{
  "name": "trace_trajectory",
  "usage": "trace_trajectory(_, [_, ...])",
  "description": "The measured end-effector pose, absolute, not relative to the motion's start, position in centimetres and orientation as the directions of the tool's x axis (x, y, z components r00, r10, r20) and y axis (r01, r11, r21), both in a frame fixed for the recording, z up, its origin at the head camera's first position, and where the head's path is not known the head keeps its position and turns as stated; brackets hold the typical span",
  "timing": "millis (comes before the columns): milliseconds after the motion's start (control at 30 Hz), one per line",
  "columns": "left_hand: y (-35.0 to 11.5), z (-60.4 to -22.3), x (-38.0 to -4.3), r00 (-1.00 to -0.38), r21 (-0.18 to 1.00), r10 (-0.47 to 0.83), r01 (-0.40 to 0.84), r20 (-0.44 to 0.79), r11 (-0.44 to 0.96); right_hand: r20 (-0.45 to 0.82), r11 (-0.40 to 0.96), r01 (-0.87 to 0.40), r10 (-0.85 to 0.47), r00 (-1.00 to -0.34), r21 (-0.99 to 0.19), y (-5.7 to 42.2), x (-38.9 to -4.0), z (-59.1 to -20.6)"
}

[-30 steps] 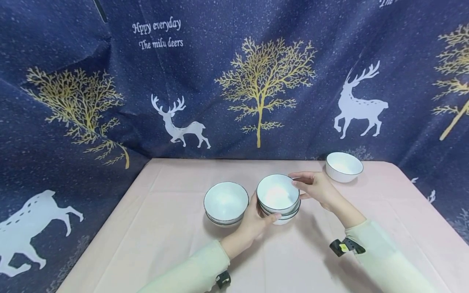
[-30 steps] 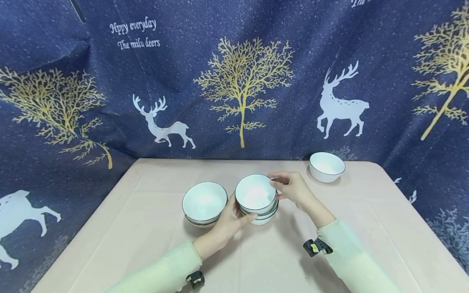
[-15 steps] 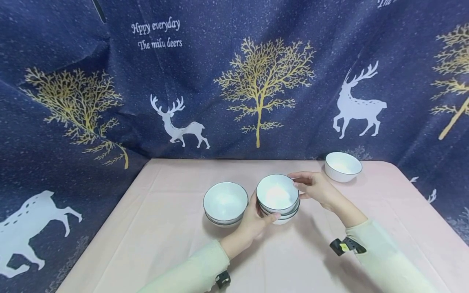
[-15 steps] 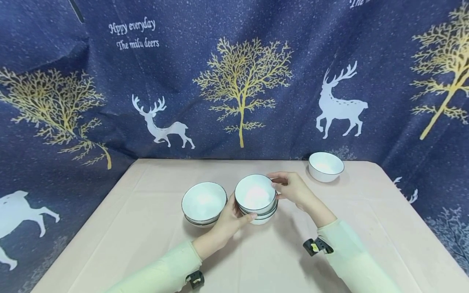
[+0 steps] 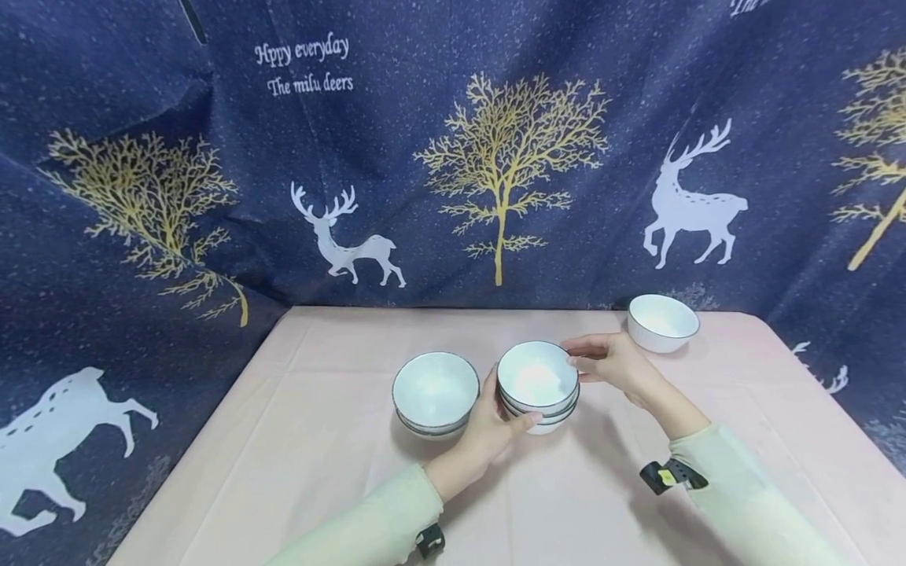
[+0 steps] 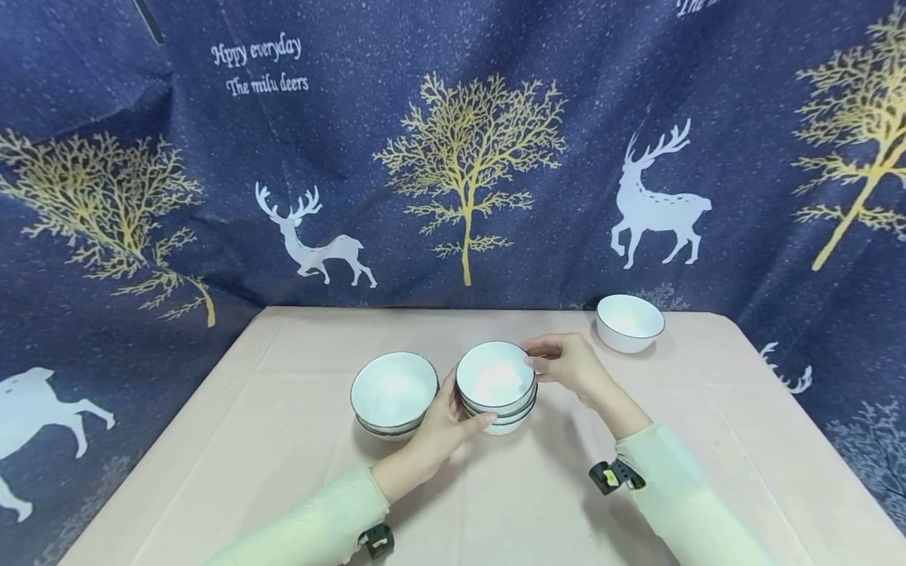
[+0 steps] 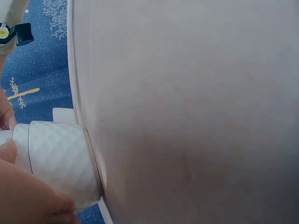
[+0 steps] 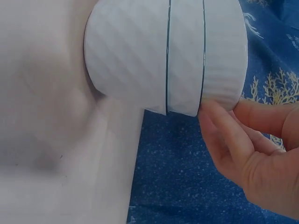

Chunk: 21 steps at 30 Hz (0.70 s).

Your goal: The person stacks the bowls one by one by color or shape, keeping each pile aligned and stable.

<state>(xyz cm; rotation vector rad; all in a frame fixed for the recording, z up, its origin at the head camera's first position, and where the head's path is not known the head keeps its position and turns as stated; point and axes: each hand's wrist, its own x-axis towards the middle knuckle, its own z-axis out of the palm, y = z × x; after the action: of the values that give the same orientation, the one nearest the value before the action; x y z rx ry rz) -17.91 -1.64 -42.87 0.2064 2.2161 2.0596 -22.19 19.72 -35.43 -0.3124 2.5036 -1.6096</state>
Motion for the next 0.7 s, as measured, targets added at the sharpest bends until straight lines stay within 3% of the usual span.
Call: trace_trajectory(700, [-1.8, -42.9, -18.0, -0.985, 0.996, 0.172, -0.003, -0.018, 0.088, 0.009, 0.283, -0.099, -0.302, -0.953, -0.954, 23.0, -23.6, -35.9])
